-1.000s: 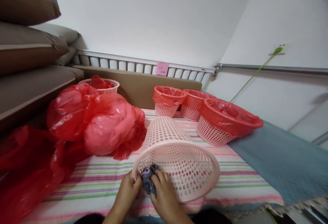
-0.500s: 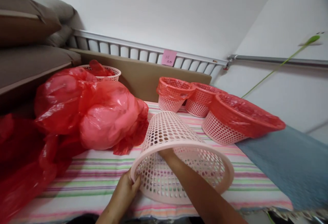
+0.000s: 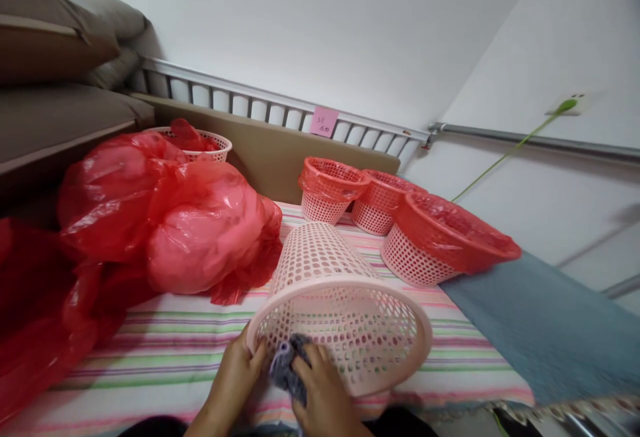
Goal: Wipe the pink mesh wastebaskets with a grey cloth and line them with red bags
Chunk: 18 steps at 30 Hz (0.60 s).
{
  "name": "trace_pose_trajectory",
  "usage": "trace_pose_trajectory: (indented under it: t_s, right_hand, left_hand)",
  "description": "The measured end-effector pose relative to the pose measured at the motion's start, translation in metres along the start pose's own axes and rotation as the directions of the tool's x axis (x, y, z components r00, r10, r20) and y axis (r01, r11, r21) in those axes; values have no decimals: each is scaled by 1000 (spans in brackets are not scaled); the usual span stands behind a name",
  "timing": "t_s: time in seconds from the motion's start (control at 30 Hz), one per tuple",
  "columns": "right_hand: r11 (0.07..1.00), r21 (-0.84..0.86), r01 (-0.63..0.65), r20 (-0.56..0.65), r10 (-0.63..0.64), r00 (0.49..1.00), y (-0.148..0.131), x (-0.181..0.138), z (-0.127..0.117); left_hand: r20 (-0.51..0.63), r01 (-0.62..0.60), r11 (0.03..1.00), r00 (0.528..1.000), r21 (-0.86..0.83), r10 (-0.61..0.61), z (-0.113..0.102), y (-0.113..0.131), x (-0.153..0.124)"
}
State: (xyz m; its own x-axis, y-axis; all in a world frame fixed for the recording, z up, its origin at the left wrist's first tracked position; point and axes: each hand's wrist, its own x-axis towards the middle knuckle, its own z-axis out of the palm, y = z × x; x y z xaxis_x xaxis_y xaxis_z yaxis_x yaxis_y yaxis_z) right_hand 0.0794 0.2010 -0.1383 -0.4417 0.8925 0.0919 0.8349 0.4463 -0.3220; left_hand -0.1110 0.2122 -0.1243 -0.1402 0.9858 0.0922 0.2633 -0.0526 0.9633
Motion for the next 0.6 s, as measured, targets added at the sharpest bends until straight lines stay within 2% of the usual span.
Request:
trace_pose_trajectory:
  t_s: [0.07, 0.17, 0.3, 0.47, 0.6]
  right_hand:
    - [1000, 12, -1, 42, 0, 999, -2, -12, -2]
    - [999, -32, -11, 0, 11, 1000, 1, 3, -8]
    - [994, -110, -3, -105, -9, 994, 16, 62, -13]
    - [995, -72, -70, -249, 50, 967, 48, 145, -10]
    - [991, -42, -125, -308, 106, 945, 63, 179, -5]
  left_hand:
    - [-6, 0, 1000, 1000, 3, 0, 0, 2, -1]
    - [20, 0, 1000, 1000, -7, 0, -3, 5, -1]
    - [81, -6, 999, 997, -47, 10, -8, 6, 0]
    - [116, 23, 998, 993, -66, -15, -9, 4, 1]
    - [116, 12, 997, 993, -70, -4, -12, 1, 6]
